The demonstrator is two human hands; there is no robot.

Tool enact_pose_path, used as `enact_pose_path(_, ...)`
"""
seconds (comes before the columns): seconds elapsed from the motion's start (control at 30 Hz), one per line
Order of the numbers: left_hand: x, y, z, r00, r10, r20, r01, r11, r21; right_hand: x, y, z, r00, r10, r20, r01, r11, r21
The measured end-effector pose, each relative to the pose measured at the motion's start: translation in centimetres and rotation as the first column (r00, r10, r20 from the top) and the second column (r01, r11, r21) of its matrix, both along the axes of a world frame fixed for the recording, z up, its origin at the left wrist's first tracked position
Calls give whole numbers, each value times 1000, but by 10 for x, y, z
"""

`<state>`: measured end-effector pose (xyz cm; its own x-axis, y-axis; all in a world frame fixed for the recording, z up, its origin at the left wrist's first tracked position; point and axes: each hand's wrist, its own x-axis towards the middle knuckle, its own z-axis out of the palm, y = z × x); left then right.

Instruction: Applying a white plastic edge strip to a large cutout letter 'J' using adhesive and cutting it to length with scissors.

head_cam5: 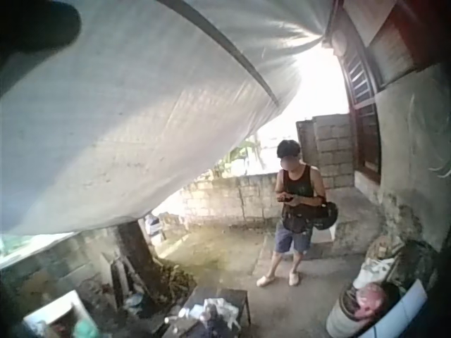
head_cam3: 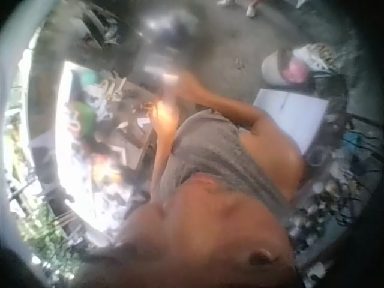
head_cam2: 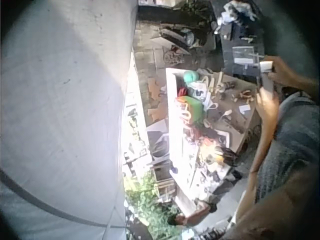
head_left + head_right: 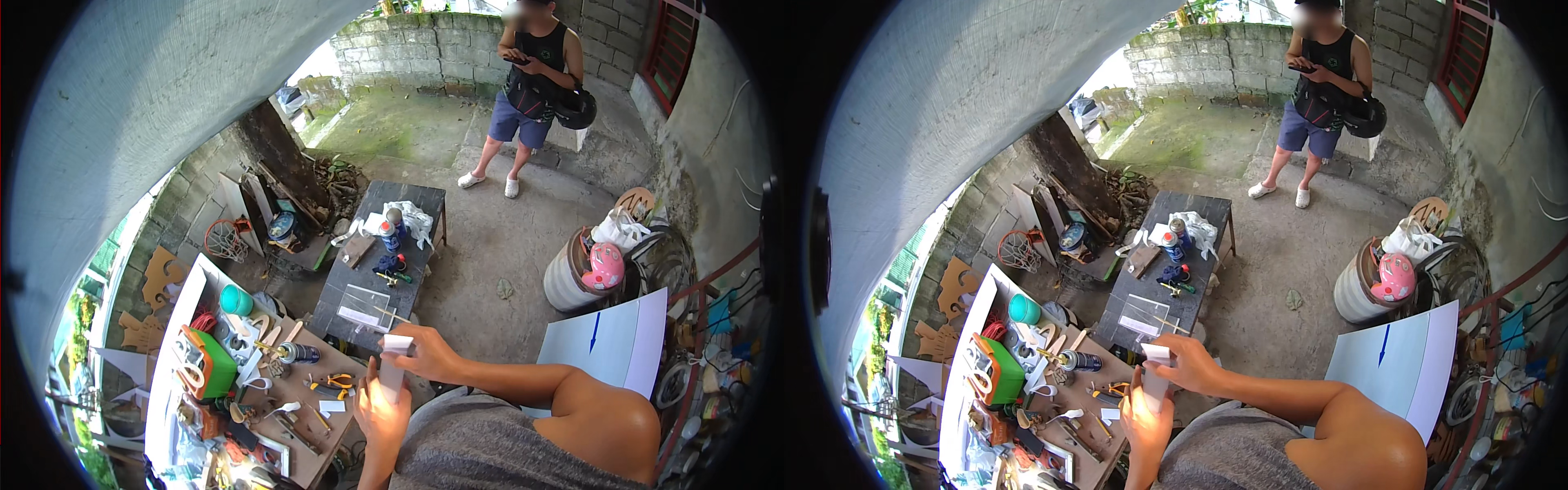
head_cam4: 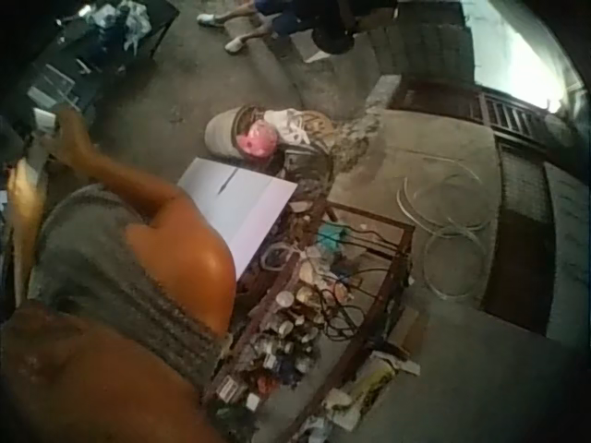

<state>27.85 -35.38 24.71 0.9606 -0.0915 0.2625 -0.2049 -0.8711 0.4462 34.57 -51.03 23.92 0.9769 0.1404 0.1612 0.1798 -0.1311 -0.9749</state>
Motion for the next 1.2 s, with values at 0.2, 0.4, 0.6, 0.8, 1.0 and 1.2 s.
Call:
enact_pose_path(0.2, -6, 11, -19, 994, -2, 106, 14, 994, -108, -12, -9, 3, 991, 85, -100, -90, 995, -51)
enact_pose_path(0.4, -17, 0, 8, 996, 72, -54, -76, 994, -76, -16, 0, -4, 984, 53, -173, -62, 997, -46)
enact_pose_path(0.6, -4, -3, 8, 991, -24, 129, 12, 996, 91, -8, -1, -4, 995, -40, -92, 52, 991, 127)
enact_pose_path(0.8, -7, -3, 22, 986, 153, 65, -160, 978, 134, -3, -10, -2, 992, 57, -112, -42, 991, 131)
enact_pose_path(1.0, -15, 5, 29, 976, 196, 101, -215, 945, 247, -9, -20, -9, 983, 108, -149, -101, 993, 53)
enact_pose_path(1.2, -17, 6, 38, 968, 209, 139, -245, 911, 331, -16, -17, -26, 978, 127, -164, -128, 992, 5)
